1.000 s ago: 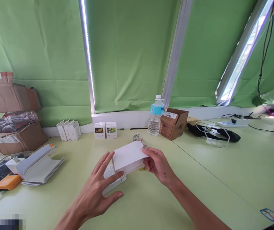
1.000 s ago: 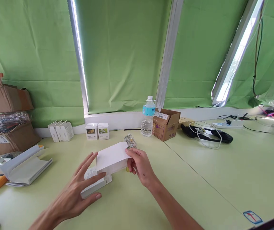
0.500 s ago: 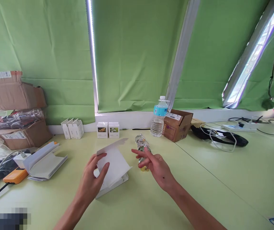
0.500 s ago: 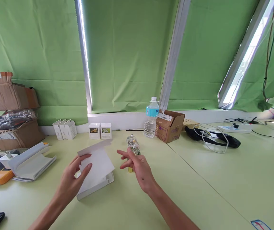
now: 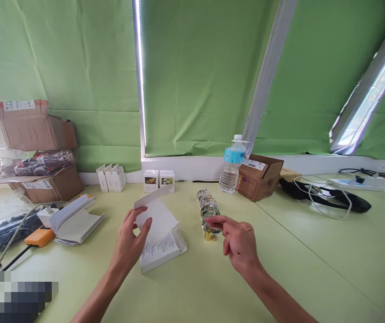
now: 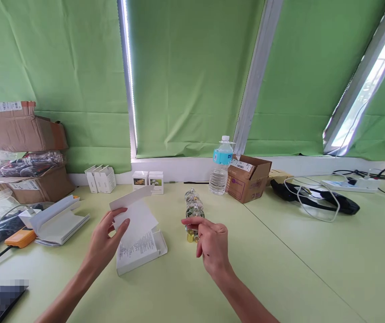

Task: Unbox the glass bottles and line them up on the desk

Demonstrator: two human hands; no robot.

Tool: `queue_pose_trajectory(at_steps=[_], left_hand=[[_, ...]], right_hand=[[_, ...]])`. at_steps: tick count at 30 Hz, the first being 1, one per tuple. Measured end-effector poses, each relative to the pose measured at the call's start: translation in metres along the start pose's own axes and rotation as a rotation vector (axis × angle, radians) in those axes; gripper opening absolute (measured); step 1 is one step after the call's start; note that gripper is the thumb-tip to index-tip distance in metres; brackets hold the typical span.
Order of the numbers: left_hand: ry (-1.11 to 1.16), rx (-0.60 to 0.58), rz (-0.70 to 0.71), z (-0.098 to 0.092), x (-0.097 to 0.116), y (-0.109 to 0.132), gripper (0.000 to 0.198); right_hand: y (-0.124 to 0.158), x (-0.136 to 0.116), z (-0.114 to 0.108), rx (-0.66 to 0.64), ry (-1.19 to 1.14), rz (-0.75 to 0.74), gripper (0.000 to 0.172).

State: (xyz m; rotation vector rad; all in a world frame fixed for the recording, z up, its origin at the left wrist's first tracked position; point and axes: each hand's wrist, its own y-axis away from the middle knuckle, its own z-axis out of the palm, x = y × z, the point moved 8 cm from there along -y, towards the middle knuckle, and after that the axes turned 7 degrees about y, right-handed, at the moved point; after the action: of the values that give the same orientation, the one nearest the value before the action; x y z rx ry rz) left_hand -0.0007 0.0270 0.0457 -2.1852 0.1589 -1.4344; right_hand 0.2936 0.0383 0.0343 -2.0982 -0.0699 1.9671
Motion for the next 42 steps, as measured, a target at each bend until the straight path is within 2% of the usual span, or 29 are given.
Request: queue_pose_trajectory(at_steps=[6,10,13,15,19,23,28,31,34,39,42], left_hand=[[0.031,-0.003,-0.016,-0.002,-0.01,-0.005,0.035],[0.099,-0.052,-0.153,-0.002,-0.026,-0.009,0.048],[0.213,-0.05,-0.277,-0.013,-0.04,-0.016,0.055],[0.24,-0.019,-0.319,-0.028,-0.05,-0.023,0.053],[0.247,0.101,-0.398,-0.075,-0.079,-0.036,0.049],[0.224,0.244,-0.48,-0.123,-0.109,-0.039,0.046],[0.132,0.435,-0.487,-0.164,-0.129,-0.038,0.051],[0.035,0.52,-0.476,-0.179,-0.136,-0.037,0.053],[-0.051,0.551,-0.454,-0.188,-0.139,-0.037,0.055],[-0.216,0.558,-0.415,-0.198,-0.134,-0.033,0.061],[-0.326,0.511,-0.413,-0.196,-0.129,-0.033,0.063]], right_hand=[[0.008,-0.007,0.042,-0.385,0.056,0.028,0.044],[0.018,0.004,0.062,-0.542,0.089,0.063,0.045],[0.018,0.016,0.064,-0.569,0.148,0.083,0.047],[0.016,0.021,0.063,-0.576,0.168,0.101,0.048],[0.013,0.021,0.062,-0.569,0.163,0.116,0.049],[0.011,0.02,0.06,-0.564,0.169,0.118,0.049],[0.009,0.027,0.06,-0.584,0.218,0.107,0.047],[0.009,0.031,0.062,-0.607,0.245,0.094,0.047],[0.01,0.032,0.065,-0.629,0.258,0.083,0.048],[0.014,0.031,0.068,-0.659,0.243,0.084,0.047],[0.017,0.028,0.07,-0.683,0.244,0.083,0.046]])
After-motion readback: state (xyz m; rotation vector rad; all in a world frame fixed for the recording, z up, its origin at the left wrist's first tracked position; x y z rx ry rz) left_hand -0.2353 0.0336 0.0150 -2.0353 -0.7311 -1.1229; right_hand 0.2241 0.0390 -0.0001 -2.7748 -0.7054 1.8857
